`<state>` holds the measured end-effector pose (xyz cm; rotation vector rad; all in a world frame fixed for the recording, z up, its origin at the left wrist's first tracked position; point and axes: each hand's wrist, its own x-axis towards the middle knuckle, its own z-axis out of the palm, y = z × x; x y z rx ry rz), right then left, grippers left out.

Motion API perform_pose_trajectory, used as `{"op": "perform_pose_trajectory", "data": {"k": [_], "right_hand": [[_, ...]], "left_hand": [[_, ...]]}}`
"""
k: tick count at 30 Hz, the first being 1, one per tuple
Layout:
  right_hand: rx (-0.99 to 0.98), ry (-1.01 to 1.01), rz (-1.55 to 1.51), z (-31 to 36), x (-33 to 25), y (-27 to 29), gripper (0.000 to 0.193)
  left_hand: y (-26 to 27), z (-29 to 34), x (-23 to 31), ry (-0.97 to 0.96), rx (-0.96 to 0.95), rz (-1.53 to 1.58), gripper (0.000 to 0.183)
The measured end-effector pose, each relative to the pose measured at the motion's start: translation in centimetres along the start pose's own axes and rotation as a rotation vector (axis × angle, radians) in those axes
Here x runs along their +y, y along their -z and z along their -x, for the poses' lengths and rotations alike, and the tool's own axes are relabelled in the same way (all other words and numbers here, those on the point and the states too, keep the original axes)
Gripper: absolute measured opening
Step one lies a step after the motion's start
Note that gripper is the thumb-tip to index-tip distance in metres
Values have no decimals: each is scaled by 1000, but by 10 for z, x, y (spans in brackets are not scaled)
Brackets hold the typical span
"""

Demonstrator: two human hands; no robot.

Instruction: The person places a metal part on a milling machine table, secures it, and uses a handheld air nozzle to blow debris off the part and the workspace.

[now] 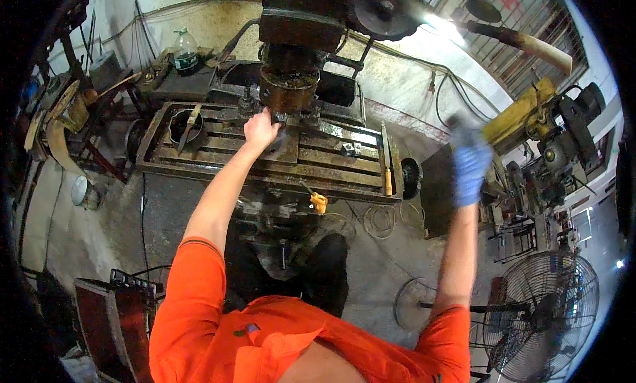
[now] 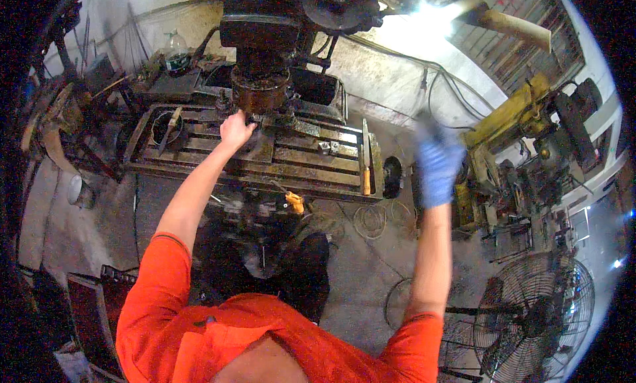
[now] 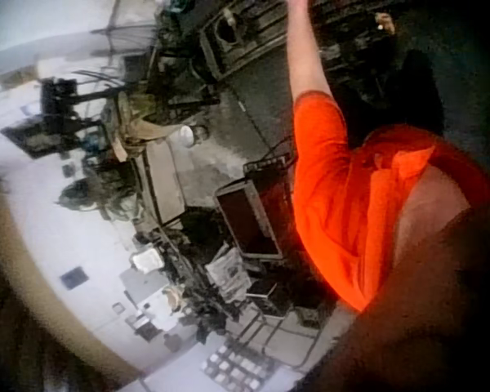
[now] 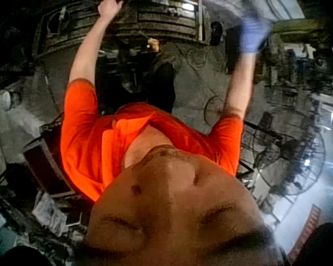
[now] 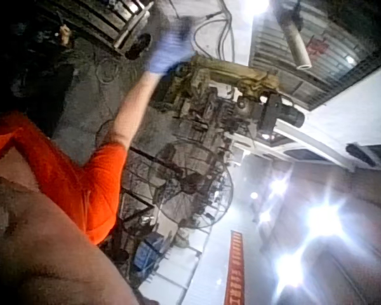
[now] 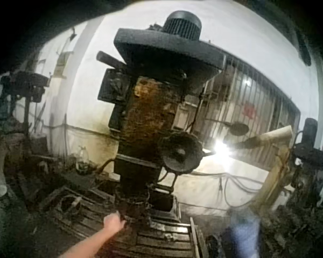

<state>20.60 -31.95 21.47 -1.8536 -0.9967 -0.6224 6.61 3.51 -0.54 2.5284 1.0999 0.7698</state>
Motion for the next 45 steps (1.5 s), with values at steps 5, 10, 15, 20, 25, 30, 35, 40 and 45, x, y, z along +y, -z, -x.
{"op": "perform_pose_trajectory", "data": {"k": [5, 10, 15, 20, 25, 30, 35, 40, 45], "right_hand": [[53, 268, -1216, -130, -90, 61, 32], [79, 291, -1113, -98, -85, 61, 32], [284, 306, -758, 2, -47, 10, 36], [287, 252, -742, 13, -49, 7, 39], [350, 236, -790, 18, -50, -3, 36], [319, 383, -593, 7, -52, 0, 42], [406, 314, -431, 12, -57, -2, 38], [339, 348, -736, 16, -39, -4, 34], [282, 256, -844, 12, -38, 4, 40]], "left_hand": [[1, -6, -6, 10, -63, 71, 39], [0, -10, 1, 43, -123, 43, 34], [7, -8, -7, 48, -164, 26, 34], [5, -6, -8, -21, -49, 104, 44], [21, -5, -12, 0, -200, 198, 40], [82, 25, -60, -110, -54, 281, 43], [145, 65, -114, -63, 308, 36, 42], [145, 83, -136, 5, 144, -309, 58], [130, 75, -161, -100, 12, -438, 42]]}}
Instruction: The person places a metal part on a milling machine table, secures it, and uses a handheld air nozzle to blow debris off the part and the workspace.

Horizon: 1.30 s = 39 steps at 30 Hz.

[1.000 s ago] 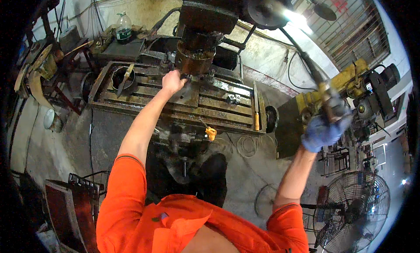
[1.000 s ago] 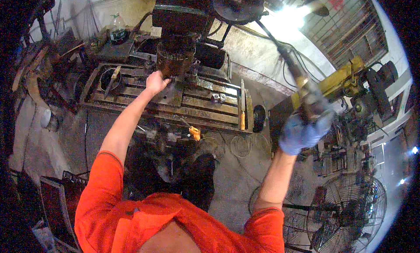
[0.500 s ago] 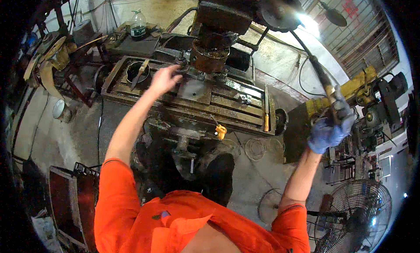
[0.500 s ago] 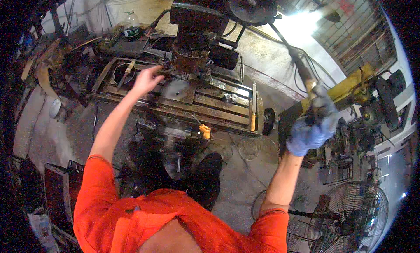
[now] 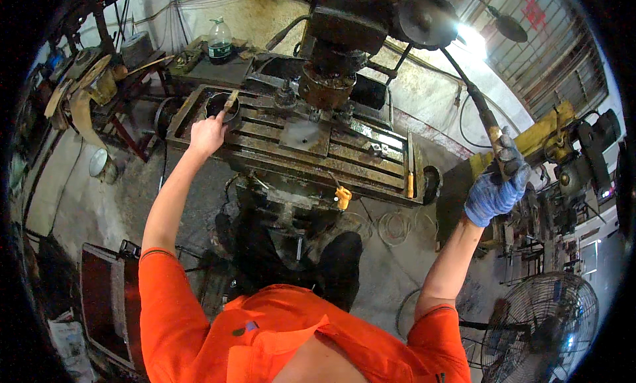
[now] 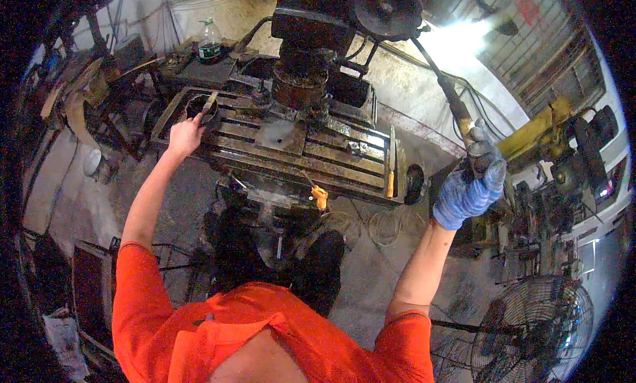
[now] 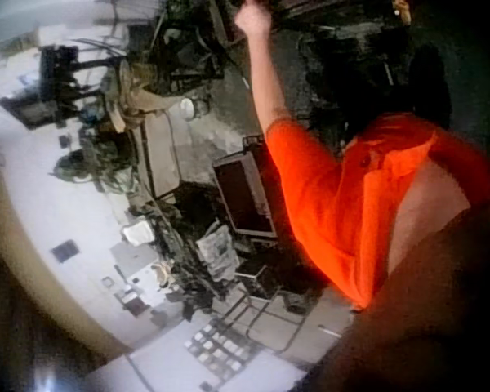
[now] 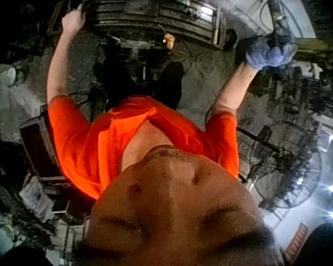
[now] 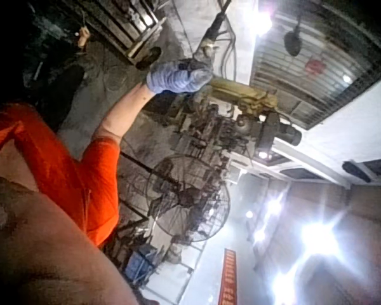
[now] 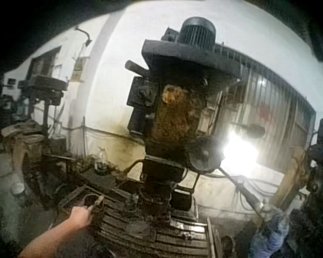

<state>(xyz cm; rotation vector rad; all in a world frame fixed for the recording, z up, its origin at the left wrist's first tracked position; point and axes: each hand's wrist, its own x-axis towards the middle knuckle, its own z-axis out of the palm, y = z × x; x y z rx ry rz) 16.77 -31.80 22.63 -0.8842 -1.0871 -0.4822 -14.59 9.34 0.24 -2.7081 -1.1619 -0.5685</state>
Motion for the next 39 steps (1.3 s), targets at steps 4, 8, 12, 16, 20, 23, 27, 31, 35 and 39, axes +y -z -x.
{"op": "perform_pose_trajectory", "data": {"k": [4, 8, 12, 16, 20, 23, 27, 31, 35, 39], "right_hand": [[17, 30, 62, 0, -1, -2, 43], [113, 1, 125, 11, -7, -18, 35], [76, 95, 331, 12, -8, -23, 36], [73, 81, 279, 14, 0, -8, 42], [90, 0, 45, 20, 3, -5, 40], [105, -36, 31, 25, 5, -6, 41], [110, -18, 39, 29, 8, -6, 43], [130, -84, 35, 37, 12, -1, 43], [150, -100, 19, 44, 14, 0, 43], [228, -113, 26, 49, 16, -5, 44]], "left_hand": [[6, 2, 10, 238, 275, 462, 25], [4, -5, 66, 181, 142, 857, 24], [-17, -35, 113, 139, 148, 867, 24], [-25, -53, 149, 160, 162, 853, 21], [-29, -56, 164, 170, 114, 878, 20], [-34, -55, 163, 185, 92, 848, 22], [-33, -55, 157, 152, 56, 881, 23], [-31, -50, 146, 134, -24, 954, 23], [-5, -34, 144, 99, -156, 968, 23], [13, -20, 146, 82, -235, 1050, 24]]}}
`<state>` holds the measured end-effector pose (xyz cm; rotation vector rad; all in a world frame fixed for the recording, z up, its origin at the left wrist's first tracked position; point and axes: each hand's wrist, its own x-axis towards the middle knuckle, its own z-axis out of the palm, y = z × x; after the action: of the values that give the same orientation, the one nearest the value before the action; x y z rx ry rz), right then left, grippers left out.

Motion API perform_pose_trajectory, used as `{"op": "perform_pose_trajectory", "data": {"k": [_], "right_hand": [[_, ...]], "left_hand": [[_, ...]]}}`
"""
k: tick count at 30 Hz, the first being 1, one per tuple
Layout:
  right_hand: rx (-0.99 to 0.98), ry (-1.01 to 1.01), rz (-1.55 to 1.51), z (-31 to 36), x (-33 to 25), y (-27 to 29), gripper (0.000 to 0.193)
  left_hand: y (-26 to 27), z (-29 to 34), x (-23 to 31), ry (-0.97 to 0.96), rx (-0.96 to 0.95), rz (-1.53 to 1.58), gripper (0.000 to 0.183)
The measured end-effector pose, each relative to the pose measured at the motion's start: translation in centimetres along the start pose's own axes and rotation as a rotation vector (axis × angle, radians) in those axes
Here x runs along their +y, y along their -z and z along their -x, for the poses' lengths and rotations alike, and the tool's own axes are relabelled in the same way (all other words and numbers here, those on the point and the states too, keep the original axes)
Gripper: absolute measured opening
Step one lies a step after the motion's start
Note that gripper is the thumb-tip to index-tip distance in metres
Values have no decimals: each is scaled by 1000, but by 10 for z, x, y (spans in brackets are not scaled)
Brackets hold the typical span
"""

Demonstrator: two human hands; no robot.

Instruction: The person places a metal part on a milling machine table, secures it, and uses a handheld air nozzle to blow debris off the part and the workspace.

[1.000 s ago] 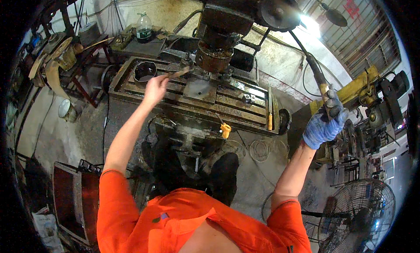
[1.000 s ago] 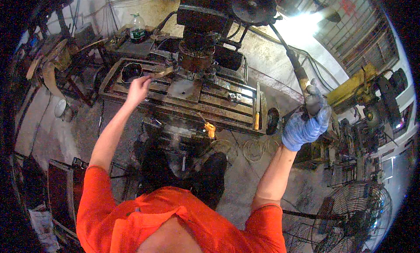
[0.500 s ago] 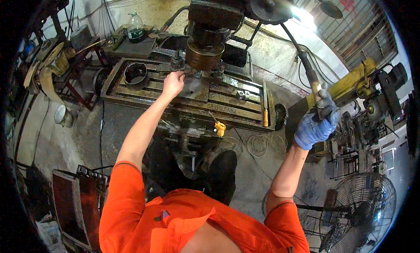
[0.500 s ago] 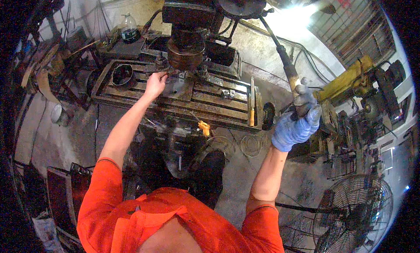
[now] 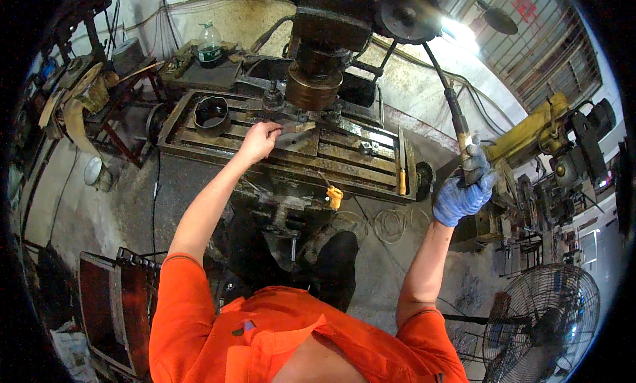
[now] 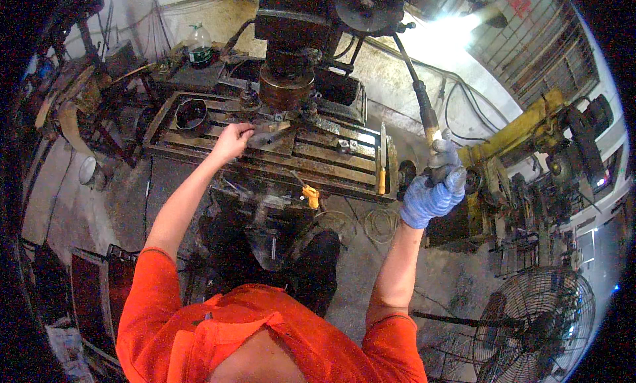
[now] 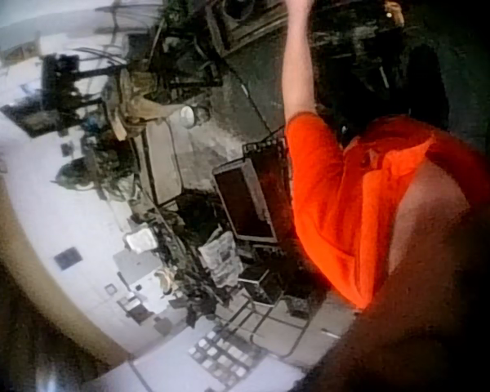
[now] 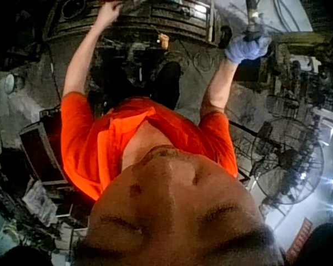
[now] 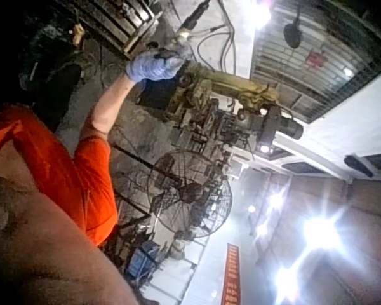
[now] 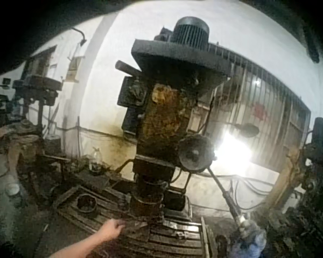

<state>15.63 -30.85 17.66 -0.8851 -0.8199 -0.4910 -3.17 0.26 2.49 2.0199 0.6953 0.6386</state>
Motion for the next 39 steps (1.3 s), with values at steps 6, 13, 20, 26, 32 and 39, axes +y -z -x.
{"op": "perform_pose_trajectory", "data": {"k": [6, 13, 20, 26, 32, 39], "right_hand": [[-111, 58, -114, 8, 6, 0, 41], [-37, 17, -2, 15, 7, 2, 39], [-139, 86, 125, 1, -6, 6, 45], [-93, 100, 203, -3, -12, 3, 50], [-25, 33, 256, -11, -27, -1, 34], [11, 171, -42, -37, -22, -18, 21]], "left_hand": [[-2, 4, -8, -22, -10, 15, 27], [-8, 8, -11, -75, 86, -117, 28], [-13, 9, -2, -92, 86, -160, 30], [-19, 2, -11, -189, 147, -179, 35], [-20, -8, -25, -165, 122, -128, 36], [-16, -10, -18, -20, 84, -20, 33]]}}
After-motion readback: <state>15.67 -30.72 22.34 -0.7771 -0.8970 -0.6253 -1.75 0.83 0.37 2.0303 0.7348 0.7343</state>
